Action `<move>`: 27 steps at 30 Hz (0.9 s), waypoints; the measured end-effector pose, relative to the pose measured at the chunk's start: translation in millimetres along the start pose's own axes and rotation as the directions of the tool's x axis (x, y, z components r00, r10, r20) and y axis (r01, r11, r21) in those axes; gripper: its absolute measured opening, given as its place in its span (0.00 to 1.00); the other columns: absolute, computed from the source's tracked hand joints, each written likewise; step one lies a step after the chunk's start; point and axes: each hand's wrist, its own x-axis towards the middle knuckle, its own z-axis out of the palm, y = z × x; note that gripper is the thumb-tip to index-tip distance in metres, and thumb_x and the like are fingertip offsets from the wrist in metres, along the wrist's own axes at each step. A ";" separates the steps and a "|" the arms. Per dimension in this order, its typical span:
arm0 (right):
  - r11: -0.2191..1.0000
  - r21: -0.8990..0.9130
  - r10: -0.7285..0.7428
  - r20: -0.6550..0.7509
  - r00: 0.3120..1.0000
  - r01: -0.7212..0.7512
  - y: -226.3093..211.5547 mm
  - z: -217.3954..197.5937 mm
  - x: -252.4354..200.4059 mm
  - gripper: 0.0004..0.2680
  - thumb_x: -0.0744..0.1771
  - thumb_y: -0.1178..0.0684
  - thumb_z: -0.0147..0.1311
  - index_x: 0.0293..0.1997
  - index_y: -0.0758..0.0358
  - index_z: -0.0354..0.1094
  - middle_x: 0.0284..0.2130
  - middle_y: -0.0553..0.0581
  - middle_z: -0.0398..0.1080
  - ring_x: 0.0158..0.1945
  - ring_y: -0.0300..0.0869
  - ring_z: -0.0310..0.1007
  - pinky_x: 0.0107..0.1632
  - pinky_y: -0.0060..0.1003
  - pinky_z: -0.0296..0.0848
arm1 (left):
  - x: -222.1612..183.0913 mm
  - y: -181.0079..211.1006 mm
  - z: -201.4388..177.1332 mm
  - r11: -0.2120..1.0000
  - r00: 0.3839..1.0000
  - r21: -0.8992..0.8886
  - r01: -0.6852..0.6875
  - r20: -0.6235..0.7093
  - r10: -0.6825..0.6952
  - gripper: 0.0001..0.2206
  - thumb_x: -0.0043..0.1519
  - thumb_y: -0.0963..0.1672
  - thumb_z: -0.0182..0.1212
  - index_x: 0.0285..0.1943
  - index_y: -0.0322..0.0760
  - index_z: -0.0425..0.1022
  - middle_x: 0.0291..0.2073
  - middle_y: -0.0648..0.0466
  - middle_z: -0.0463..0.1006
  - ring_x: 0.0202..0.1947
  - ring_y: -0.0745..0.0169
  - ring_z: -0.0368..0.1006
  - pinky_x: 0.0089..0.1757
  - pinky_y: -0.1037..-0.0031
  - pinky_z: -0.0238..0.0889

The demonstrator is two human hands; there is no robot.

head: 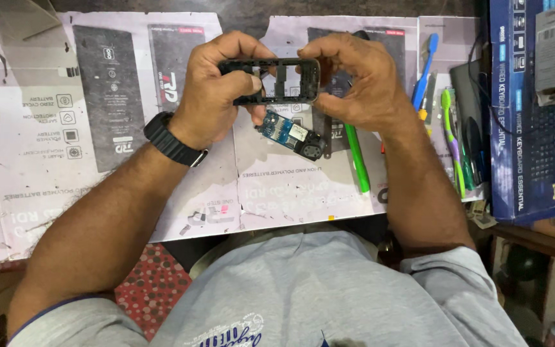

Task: The person disassembles a mobile phone by hand and using a tool. They remove the back cover and pry apart the internal components of the device.

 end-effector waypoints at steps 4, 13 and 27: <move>0.993 -0.114 -0.007 0.019 1.000 0.009 -5.7 -4.0 3.6 0.21 0.61 0.63 0.73 0.58 0.67 0.69 0.44 0.56 0.75 0.43 0.41 0.76 0.48 0.34 0.76 | 0.8 0.2 0.9 1.000 1.000 0.018 -0.005 -0.019 0.005 0.13 0.59 0.32 0.49 0.51 0.23 0.73 0.40 0.44 0.80 0.24 0.65 0.75 0.25 0.75 0.74; 0.996 -0.070 -0.057 0.017 0.998 0.058 3.1 -4.0 2.6 0.22 0.63 0.57 0.77 0.61 0.63 0.69 0.43 0.55 0.73 0.41 0.38 0.74 0.45 0.30 0.75 | -1.7 -1.5 0.9 0.973 0.991 0.192 -0.131 0.001 0.134 0.11 0.61 0.32 0.50 0.50 0.23 0.74 0.39 0.45 0.81 0.24 0.66 0.76 0.27 0.76 0.75; 0.995 -0.049 -0.090 -0.043 0.995 0.088 16.1 1.6 0.5 0.22 0.62 0.61 0.77 0.60 0.60 0.70 0.47 0.54 0.72 0.39 0.34 0.73 0.42 0.27 0.75 | -4.4 -1.9 1.6 0.961 0.981 0.195 -0.194 0.017 0.195 0.15 0.59 0.33 0.51 0.55 0.23 0.72 0.37 0.48 0.77 0.28 0.69 0.75 0.30 0.76 0.76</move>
